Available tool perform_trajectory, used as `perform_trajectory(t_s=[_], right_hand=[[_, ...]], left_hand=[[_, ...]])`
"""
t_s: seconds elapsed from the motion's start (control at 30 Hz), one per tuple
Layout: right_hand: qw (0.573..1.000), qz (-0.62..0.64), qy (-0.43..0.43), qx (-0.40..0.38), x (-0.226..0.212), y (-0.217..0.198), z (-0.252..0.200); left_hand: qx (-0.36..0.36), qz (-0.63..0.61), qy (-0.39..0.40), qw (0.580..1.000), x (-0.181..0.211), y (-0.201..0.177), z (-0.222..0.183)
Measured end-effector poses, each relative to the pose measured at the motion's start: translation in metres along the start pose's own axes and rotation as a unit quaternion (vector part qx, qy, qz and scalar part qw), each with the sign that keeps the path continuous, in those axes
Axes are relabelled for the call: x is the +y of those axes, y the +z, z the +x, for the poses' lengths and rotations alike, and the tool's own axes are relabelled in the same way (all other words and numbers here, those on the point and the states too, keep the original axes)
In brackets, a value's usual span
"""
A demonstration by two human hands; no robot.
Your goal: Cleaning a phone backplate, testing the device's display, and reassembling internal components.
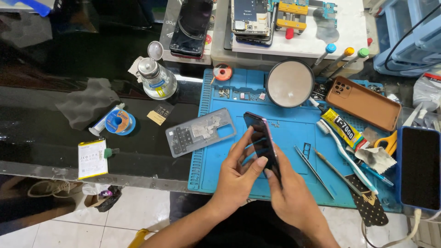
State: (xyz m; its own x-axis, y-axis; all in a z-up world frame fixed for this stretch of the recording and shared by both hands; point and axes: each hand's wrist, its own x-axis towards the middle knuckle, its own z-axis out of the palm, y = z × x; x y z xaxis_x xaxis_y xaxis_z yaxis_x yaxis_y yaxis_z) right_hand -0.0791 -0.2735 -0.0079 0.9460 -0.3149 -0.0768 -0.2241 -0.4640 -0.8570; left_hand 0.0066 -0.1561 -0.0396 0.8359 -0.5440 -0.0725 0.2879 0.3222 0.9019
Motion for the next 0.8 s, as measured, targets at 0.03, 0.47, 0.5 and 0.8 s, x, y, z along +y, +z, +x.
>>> perform_trajectory(t_s=[0.03, 0.47, 0.5, 0.8], right_hand=[[1.000, 0.000, -0.002, 0.000, 0.003, -0.010, -0.001], [0.976, 0.058, -0.085, -0.192, 0.027, -0.068, -0.009], [0.973, 0.071, -0.078, -0.206, 0.025, -0.069, -0.007], [0.964, 0.025, -0.101, -0.246, 0.007, -0.075, 0.005]], left_hand=[[0.000, 0.000, 0.002, 1.000, 0.012, -0.004, 0.004], [-0.222, 0.327, 0.199, 0.897, 0.089, -0.028, 0.042], [-0.207, 0.313, 0.173, 0.910, 0.090, -0.027, 0.043], [-0.178, 0.242, 0.179, 0.937, 0.072, -0.037, 0.036]])
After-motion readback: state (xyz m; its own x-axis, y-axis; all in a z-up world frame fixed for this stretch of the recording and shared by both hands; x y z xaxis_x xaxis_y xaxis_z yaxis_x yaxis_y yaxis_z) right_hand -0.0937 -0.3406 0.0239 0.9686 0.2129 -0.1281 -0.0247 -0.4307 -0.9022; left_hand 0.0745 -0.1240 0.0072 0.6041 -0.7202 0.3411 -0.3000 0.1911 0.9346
